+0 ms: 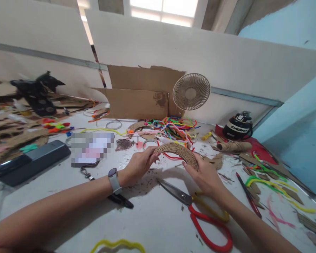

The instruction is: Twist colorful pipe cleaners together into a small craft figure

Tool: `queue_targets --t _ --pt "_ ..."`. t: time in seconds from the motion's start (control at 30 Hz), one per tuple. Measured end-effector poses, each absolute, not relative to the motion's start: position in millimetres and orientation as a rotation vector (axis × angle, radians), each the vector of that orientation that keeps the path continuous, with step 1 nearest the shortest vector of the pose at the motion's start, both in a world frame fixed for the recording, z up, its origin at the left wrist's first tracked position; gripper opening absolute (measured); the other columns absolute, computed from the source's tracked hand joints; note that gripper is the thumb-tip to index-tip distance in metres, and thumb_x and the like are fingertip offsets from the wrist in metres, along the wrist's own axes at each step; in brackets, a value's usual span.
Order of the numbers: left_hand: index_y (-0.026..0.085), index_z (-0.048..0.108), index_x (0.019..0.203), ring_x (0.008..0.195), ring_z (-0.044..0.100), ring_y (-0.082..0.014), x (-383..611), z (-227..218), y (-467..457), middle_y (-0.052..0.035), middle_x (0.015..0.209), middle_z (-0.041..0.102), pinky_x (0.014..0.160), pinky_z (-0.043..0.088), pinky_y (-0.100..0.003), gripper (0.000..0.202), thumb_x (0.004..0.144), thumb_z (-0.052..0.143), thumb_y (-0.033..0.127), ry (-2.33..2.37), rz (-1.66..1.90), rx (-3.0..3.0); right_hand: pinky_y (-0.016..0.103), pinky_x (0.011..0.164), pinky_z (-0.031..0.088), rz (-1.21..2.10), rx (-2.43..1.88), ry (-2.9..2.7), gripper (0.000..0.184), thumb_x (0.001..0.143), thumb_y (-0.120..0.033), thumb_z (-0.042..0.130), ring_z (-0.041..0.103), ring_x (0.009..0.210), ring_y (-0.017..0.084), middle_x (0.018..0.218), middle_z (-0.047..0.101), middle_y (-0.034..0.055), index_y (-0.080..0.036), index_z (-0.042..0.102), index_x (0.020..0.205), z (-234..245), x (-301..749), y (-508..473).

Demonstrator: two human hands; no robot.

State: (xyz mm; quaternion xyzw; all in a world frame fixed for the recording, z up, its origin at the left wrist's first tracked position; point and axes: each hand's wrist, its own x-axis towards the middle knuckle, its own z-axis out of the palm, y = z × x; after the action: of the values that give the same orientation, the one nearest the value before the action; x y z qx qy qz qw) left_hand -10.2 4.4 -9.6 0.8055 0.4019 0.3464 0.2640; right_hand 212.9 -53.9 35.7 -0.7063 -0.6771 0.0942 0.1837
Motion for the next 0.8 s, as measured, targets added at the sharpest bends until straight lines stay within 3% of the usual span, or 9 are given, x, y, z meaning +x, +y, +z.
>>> queue_targets --t 0.13,0.5,0.6,0.7,0.8 --pt "0.02 0.028 0.133 0.081 0.063 -0.0196 -12.2 -12.0 4.6 -0.0072 0.103 0.066 0.073 0.044 -0.027 0.057 0.084 0.044 0.044 1.008 0.952 2.114 0.029 0.065 0.038 0.21 -2.027 -1.901 0.046 0.082 -0.044 0.043 0.061 0.08 0.025 0.089 0.066 0.0105 -0.016 0.048 0.119 33.7 216.7 -50.8" --pt "0.017 0.032 0.135 0.085 0.064 -0.0214 -13.6 -28.0 12.6 -0.0084 0.093 0.069 0.077 0.045 -0.031 0.052 0.089 0.03 0.042 0.983 0.98 2.088 0.03 0.068 0.04 0.309 -1.99 -1.88 0.047 0.083 -0.044 0.043 0.061 0.083 0.026 0.09 0.066 0.0107 -0.017 0.046 0.121 32.0 212.4 -53.9" --pt "0.018 0.023 0.138 0.087 0.063 -0.0217 -12.8 -23.7 9.6 -0.0094 0.099 0.067 0.078 0.045 -0.032 0.063 0.085 0.037 0.05 0.869 1.013 1.915 0.03 0.067 0.04 0.263 -2.0 -1.912 0.048 0.083 -0.044 0.042 0.061 0.08 0.025 0.089 0.067 0.01 -0.017 0.046 0.122 33.2 216.5 -51.4" --pt "0.018 0.013 0.14 0.076 0.064 -0.021 -10.7 -14.4 11.4 -0.011 0.099 0.064 0.068 0.048 -0.032 0.081 0.078 0.032 0.066 0.779 1.031 1.544 0.031 0.071 0.041 0.236 -1.941 -2.011 0.05 0.082 -0.042 0.045 0.061 0.084 0.025 0.095 0.066 0.0106 -0.016 0.044 0.125 36.2 222.8 -48.9" --pt "0.015 0.031 0.134 0.071 0.062 -0.0204 -8.7 -3.1 13.9 -0.012 0.091 0.065 0.06 0.047 -0.03 0.084 0.075 0.022 0.073 0.835 0.82 1.228 0.031 0.074 0.042 0.292 -1.775 -2.248 0.053 0.081 -0.039 0.048 0.06 0.09 0.025 0.101 0.065 0.0107 -0.016 0.041 0.128 38.3 223.8 -51.0"
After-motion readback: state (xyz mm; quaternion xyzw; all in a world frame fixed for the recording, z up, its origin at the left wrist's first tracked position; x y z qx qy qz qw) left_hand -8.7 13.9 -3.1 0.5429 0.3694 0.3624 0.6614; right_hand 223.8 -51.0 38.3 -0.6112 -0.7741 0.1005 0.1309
